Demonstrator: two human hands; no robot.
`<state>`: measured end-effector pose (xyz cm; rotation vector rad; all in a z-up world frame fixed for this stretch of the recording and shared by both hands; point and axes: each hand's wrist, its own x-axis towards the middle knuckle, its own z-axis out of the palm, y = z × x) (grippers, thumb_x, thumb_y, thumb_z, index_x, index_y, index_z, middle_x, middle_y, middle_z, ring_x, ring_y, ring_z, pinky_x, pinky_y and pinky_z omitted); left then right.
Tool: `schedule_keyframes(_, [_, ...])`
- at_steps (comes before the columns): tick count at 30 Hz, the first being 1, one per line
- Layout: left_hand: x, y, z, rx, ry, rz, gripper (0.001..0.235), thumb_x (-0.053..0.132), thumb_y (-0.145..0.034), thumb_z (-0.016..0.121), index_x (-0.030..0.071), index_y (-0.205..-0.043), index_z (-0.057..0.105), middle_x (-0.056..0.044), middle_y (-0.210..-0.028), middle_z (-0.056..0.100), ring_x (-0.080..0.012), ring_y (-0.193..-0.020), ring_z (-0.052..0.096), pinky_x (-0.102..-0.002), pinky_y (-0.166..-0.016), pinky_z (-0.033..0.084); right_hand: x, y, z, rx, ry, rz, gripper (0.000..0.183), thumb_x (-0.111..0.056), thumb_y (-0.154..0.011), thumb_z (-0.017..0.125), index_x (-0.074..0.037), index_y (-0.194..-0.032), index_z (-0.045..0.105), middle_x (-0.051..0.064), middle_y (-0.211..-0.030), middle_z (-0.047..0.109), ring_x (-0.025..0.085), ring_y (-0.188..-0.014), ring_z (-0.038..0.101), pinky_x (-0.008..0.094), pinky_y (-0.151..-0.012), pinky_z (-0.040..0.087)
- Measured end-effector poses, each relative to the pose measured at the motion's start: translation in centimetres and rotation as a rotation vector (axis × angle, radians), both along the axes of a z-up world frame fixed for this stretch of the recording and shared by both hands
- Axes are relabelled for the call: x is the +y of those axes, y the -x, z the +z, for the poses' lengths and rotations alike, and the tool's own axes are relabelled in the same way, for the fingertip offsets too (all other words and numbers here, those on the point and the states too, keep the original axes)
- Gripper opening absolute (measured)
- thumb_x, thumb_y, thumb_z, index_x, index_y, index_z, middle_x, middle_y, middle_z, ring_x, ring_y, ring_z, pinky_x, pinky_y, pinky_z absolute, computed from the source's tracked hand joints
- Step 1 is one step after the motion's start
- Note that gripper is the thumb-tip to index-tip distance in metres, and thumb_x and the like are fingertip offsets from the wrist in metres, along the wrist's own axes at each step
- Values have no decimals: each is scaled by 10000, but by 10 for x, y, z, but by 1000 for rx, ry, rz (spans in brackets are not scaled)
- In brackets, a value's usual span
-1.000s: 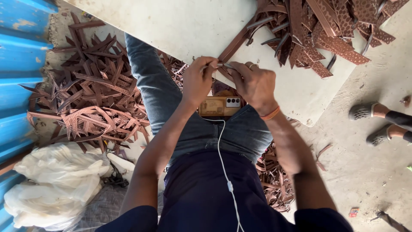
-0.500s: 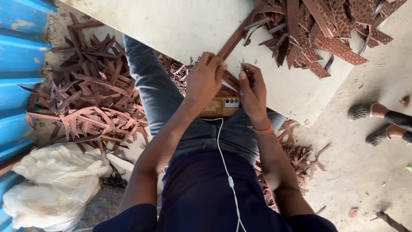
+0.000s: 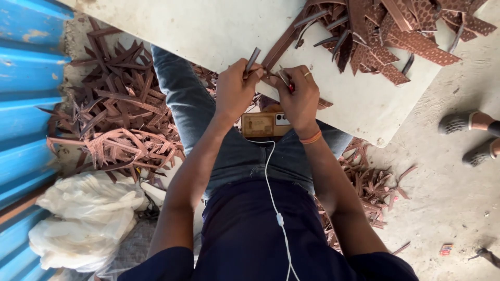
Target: The person trims small patterned leather strips using a pair of scissors on a makeshift workbench.
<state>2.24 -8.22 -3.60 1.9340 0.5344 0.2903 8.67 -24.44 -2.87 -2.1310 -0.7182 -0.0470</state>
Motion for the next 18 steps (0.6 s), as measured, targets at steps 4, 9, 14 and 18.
schedule_keyframes(4, [-3, -1, -2, -20, -29, 9, 154, 159, -948, 738, 14, -944, 686, -134, -846, 759, -275, -728, 757, -400, -622, 556, -6, -6, 28, 95, 14, 112, 318, -149, -934, 840, 24, -1166, 706, 123, -922, 644, 225, -724, 640, 346, -632, 496])
schedule_keyframes(9, [-6, -1, -11, -80, -159, 18, 200, 171, -980, 732, 3, -913, 645, -156, -811, 707, -329, -701, 693, -454, -597, 503, -14, -8, 39, -70, 103, 186, 328, -202, -1016, 786, -40, -1291, 710, 117, -928, 678, 207, -743, 693, 323, -623, 531])
schedule_keyframes(14, [-7, -2, -13, 37, -268, -95, 253, 213, -1077, 635, 7, -945, 573, -163, -778, 618, -356, -590, 622, -474, -528, 424, -14, -16, 37, -190, 326, 225, 150, -159, -976, 737, -107, -1117, 732, 15, -683, 667, 166, -554, 651, 335, -510, 459])
schedule_keyframes(18, [-11, -1, -19, -20, -284, -77, 245, 210, -1074, 616, 10, -951, 546, -149, -820, 629, -352, -636, 654, -465, -517, 454, -4, -18, 44, -287, 435, 217, 135, -189, -928, 758, -138, -1051, 737, 14, -616, 626, 193, -525, 624, 356, -482, 424])
